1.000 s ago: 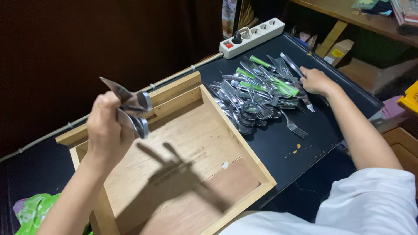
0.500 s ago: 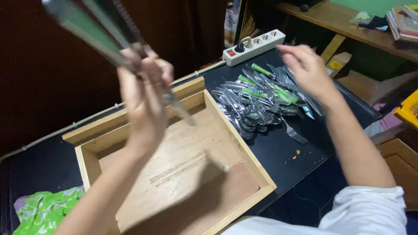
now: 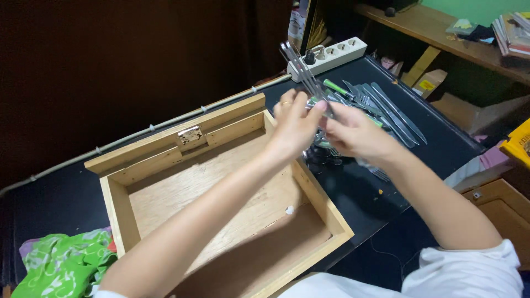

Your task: Sort a large collection of spoons, forks, and knives from a wooden drawer and clean the drawer.

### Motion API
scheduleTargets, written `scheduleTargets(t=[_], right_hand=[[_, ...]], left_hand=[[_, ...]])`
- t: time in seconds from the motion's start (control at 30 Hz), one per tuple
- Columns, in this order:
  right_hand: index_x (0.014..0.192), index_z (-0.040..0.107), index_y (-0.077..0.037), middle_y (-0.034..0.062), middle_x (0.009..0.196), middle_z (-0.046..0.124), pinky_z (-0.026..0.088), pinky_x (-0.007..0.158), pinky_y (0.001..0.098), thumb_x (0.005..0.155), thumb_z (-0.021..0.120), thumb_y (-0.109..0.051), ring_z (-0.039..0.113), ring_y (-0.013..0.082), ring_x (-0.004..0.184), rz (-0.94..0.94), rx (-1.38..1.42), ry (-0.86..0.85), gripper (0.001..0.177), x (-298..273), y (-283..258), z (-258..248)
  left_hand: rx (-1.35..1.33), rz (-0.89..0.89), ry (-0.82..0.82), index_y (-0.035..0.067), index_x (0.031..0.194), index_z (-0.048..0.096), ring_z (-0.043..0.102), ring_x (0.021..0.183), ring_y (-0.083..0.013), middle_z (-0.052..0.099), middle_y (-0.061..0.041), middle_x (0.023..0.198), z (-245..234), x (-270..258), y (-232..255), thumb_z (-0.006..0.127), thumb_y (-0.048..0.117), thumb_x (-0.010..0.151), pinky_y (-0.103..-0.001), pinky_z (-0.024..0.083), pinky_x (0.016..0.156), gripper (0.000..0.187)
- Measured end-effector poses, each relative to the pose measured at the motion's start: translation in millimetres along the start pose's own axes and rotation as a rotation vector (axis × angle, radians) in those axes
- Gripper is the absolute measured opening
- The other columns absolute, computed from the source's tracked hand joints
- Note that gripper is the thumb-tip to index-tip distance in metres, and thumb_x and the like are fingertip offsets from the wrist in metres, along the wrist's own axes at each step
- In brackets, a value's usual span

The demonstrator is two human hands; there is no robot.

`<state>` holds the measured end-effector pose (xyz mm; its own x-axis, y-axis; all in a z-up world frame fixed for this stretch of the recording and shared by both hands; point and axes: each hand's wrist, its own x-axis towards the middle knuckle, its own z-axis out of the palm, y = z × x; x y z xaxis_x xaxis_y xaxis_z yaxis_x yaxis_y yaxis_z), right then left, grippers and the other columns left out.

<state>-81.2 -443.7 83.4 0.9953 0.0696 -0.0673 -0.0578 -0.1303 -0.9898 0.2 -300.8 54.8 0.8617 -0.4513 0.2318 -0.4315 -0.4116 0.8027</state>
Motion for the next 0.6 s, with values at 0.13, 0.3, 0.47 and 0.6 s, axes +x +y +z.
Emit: scheduleTargets(t=[0.13, 0.3, 0.47, 0.6], right_hand=[[0.098, 0.065, -0.008, -0.0032, 0.066, 0.050, 0.036, 0.048, 0.0304, 0.099, 0.066, -0.034, 0.045, 0.0089, 0.056, -0.016, -0.441, 0.255, 0.026, 19.6, 55.0, -73.9], [0.112, 0.074, -0.005, 0.0205, 0.094, 0.072, 0.054, 0.076, 0.0456, 0.095, 0.075, -0.034, 0.070, 0.0352, 0.084, -0.152, -1.085, 0.608, 0.034, 46.4, 141.0, -186.0], [0.121, 0.076, -0.009, 0.0236, 0.102, 0.075, 0.055, 0.085, 0.0456, 0.092, 0.076, -0.037, 0.073, 0.0384, 0.093, 0.024, -1.069, 0.535, 0.041, 50.8, 174.4, -226.4], [0.130, 0.074, -0.016, 0.0254, 0.108, 0.074, 0.054, 0.091, 0.0467, 0.091, 0.075, -0.043, 0.072, 0.0409, 0.100, 0.080, -1.093, 0.444, 0.048, 53.4, 183.5, -226.8]], left_hand=[[0.004, -0.080, -0.230, 0.018, 0.158, 0.032, -0.002, 0.156, -0.0340, 0.005, -0.013, 0.171, -82.0, -46.1, -2.0, 0.050, 0.053, 0.099, -0.062, 0.010, 0.118, 0.071], [0.203, 0.011, -0.158, 0.025, 0.155, 0.042, 0.009, 0.157, -0.0311, 0.016, -0.010, 0.171, -175.9, -129.2, -32.1, 0.049, 0.046, 0.099, -0.056, 0.016, 0.122, 0.060], [0.283, -0.047, 0.117, 0.017, 0.142, 0.059, 0.035, 0.149, -0.0323, 0.042, -0.014, 0.160, -240.1, -192.5, -94.9, 0.056, 0.032, 0.097, -0.050, 0.028, 0.120, 0.047], [0.354, -0.098, 0.322, 0.012, 0.134, 0.066, 0.052, 0.142, -0.0320, 0.058, -0.018, 0.149, -285.8, -247.9, -166.4, 0.057, 0.030, 0.101, -0.045, 0.038, 0.118, 0.039]])
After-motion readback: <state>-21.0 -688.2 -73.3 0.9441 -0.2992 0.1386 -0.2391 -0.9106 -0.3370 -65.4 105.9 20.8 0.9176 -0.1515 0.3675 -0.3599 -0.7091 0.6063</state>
